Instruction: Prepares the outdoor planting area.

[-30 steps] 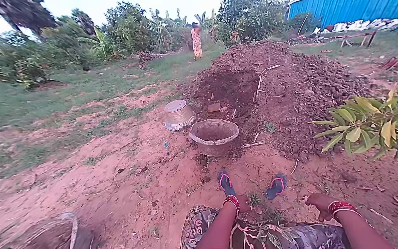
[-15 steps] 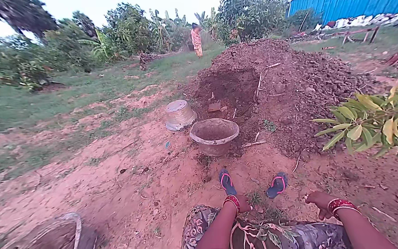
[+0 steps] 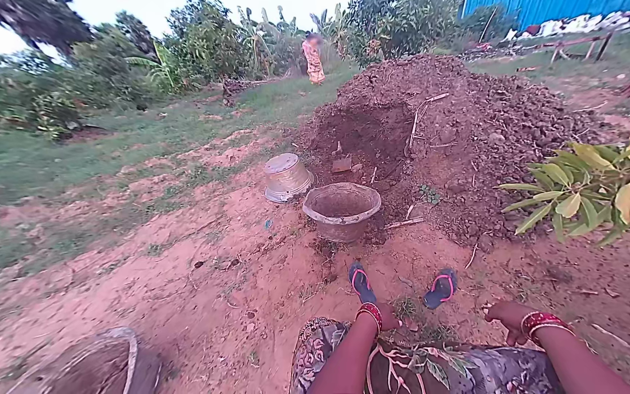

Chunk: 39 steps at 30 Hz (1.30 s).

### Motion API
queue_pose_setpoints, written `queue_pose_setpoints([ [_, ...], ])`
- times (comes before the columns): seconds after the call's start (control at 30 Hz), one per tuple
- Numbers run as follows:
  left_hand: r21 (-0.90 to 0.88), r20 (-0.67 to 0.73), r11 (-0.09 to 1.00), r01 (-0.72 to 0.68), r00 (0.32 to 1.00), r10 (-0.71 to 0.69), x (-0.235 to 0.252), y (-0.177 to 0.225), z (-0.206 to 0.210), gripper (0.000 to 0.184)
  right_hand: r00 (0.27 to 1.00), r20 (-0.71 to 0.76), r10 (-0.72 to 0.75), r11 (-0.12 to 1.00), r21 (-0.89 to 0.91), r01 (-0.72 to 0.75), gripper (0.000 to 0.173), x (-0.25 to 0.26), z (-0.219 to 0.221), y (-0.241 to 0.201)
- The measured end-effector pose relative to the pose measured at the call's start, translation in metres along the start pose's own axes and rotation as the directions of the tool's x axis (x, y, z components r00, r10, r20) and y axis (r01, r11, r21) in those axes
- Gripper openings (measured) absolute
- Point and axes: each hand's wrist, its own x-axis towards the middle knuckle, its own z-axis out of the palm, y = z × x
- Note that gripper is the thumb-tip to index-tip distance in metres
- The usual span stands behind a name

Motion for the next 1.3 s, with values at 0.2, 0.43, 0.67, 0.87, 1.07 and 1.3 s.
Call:
queue_pose_setpoints([
  [0.2, 0.003, 0.001, 1.0, -0.013, 1.0, 0.013, -0.005, 0.003, -0.002, 0.062, 1.0, 0.009, -0.001, 1.0, 0.024, 0.0, 0.04, 0.002, 0.001, 0.0],
  [0.43, 0.001, 0.0, 1.0, -0.014, 1.0, 0.014, -0.004, 0.001, -0.002, 0.061, 1.0, 0.009, -0.021, 1.0, 0.013, 0.021, 0.04, 0.005, 0.001, 0.002],
  [0.67, -0.019, -0.009, 1.0, -0.003, 1.0, 0.002, 0.003, -0.002, 0.002, 0.061, 0.999, 0.018, -0.046, 0.999, 0.029, 0.046, 0.041, 0.011, -0.001, 0.006],
  [0.87, 0.007, -0.011, 0.998, -0.057, 0.998, 0.057, 0.008, 0.004, 0.005, 0.059, 0.999, -0.015, -0.044, 0.995, -0.095, 0.043, 0.046, -0.011, -0.006, 0.005],
  [1.07, 0.007, -0.016, 0.998, -0.057, 0.998, 0.057, 0.009, -0.001, 0.007, 0.059, 0.998, -0.029, -0.051, 0.992, -0.113, 0.047, 0.046, -0.011, -0.003, 0.001],
  [1.3, -0.011, -0.002, 0.998, -0.066, 0.998, 0.066, 0.009, -0.001, 0.004, 0.061, 0.997, -0.017, -0.076, 0.993, -0.088, 0.074, 0.05, -0.013, -0.002, -0.002],
])
